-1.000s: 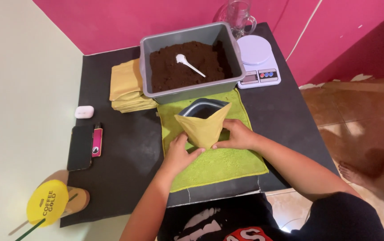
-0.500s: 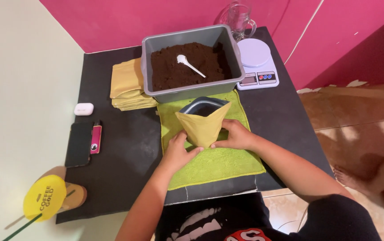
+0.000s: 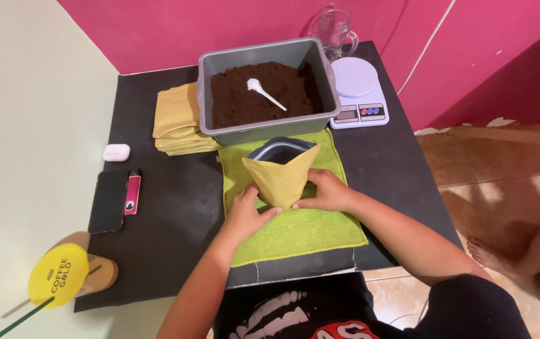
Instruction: Filling a coffee bag with ground coffee using a spoon and weighing it on a digital scale to reach a specific weight.
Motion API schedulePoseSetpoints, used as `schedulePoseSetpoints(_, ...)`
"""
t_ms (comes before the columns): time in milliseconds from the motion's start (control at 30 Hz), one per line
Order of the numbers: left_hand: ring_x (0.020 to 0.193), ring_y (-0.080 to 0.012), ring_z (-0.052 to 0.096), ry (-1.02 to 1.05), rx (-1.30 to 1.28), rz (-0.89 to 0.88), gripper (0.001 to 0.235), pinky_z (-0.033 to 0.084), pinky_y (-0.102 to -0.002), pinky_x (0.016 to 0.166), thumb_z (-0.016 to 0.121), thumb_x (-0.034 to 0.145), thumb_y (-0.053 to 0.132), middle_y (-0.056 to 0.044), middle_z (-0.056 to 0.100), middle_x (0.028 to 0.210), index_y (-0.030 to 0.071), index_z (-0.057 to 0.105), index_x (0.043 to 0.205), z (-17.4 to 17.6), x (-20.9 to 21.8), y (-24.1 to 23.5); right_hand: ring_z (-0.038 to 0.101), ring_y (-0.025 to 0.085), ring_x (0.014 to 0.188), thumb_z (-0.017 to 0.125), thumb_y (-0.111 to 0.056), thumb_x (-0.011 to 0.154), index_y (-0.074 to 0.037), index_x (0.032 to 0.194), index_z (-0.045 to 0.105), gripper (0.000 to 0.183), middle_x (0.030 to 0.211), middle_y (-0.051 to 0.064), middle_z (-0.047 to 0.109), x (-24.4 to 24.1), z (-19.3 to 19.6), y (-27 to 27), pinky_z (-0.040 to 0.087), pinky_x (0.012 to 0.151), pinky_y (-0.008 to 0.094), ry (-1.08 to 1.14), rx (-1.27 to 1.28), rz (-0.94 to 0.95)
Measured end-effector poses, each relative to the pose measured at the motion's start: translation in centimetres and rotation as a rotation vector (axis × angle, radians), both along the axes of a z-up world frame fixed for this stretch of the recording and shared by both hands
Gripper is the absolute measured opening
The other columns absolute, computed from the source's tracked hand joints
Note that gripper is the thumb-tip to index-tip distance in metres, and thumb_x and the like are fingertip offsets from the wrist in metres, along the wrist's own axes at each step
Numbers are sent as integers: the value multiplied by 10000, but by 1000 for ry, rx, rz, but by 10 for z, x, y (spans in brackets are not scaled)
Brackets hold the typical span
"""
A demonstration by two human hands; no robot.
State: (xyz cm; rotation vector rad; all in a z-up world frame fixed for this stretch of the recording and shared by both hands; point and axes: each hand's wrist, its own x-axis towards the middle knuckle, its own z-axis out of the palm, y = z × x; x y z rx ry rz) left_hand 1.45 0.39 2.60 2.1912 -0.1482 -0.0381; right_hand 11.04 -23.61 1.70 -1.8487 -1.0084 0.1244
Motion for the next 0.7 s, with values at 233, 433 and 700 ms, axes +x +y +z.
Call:
schedulePoseSetpoints(233,1228,-418,634,40,8,-3,716,536,-507,1059,826,810,180,-267,620,1295,-82,503,1393,-5,0,1,731,394,972,981,-233,664,12,1029,717,512,968,194,737,-2,2,0,575,865,501,-14,-3,12)
schedulePoseSetpoints(433,1215,-490,614,-56,-19,-1,778,550,-546,1031,863,753,184,-316,611,1281,-103,503,1380,-17,2,2,732,396,977,983,-218,655,20,1025,713,516,971,197,739,-2,1,-1,574,871,506,-8,-9,-5)
schedulePoseSetpoints(700,1274,-434,600,45,-21,-18,764,533,-498,1079,820,814,178,-279,588,1345,-87,468,1438,-7,2,3,732,388,963,979,-219,664,11,1022,718,499,960,185,737,-1,-4,-1,574,868,503,-9,8,6)
